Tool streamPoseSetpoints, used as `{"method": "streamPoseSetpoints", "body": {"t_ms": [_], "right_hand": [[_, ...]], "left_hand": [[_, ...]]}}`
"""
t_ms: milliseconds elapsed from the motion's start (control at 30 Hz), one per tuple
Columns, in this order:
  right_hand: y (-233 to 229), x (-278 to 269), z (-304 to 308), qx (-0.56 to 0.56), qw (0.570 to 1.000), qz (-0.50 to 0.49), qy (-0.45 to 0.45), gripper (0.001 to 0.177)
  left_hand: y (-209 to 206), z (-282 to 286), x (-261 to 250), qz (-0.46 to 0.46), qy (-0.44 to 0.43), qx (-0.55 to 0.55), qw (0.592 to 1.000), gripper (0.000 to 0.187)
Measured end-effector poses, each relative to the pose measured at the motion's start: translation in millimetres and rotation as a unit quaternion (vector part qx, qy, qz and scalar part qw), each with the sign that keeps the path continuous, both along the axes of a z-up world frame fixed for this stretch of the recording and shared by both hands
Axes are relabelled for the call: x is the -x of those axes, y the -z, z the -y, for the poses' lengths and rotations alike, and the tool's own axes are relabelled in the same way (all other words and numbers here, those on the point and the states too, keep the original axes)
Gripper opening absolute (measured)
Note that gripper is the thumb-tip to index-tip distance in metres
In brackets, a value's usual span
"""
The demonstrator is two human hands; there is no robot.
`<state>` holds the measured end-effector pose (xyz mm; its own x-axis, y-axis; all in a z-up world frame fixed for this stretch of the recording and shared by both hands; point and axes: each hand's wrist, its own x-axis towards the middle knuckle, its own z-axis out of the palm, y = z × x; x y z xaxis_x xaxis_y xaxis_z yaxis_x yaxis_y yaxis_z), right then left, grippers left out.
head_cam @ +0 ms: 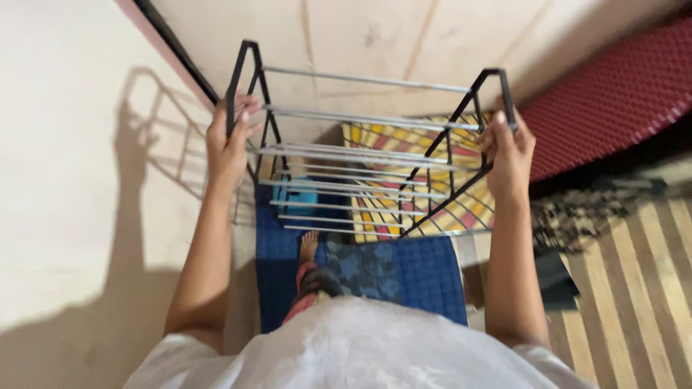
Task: The person assembles a metal rack by connecting vertical poles to a base frame and inserting horizontal bars. They handle multiple metal components and secure them together by hand.
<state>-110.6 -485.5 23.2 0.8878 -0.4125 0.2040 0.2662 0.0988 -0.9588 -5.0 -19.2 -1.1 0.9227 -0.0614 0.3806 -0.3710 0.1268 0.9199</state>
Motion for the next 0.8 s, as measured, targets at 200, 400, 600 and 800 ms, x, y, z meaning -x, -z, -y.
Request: {"method": "streamPoseSetpoints", "body": {"t_ms": [200,400,600,800], "right_hand": [[6,59,94,-0.009,0.999,-0.017,0.041,0.041],[3,74,156,-0.064,0.997,0.008,0.031,0.041],[11,39,201,0.043,0.996,0.023,0.069,0.033],[49,13,260,0.139,0.979,-0.038,0.145,0.030]], "left_hand": [[43,120,22,0.009,0.045,0.051,0.998,0.024],[71,202,-8,-0.066,-0.019,0.020,0.997,0.032],[104,264,-30,-0.137,-0.181,0.000,0.974,0.028],[136,326,-33,0.039,-0.349,0.014,0.936,0.034]]}}
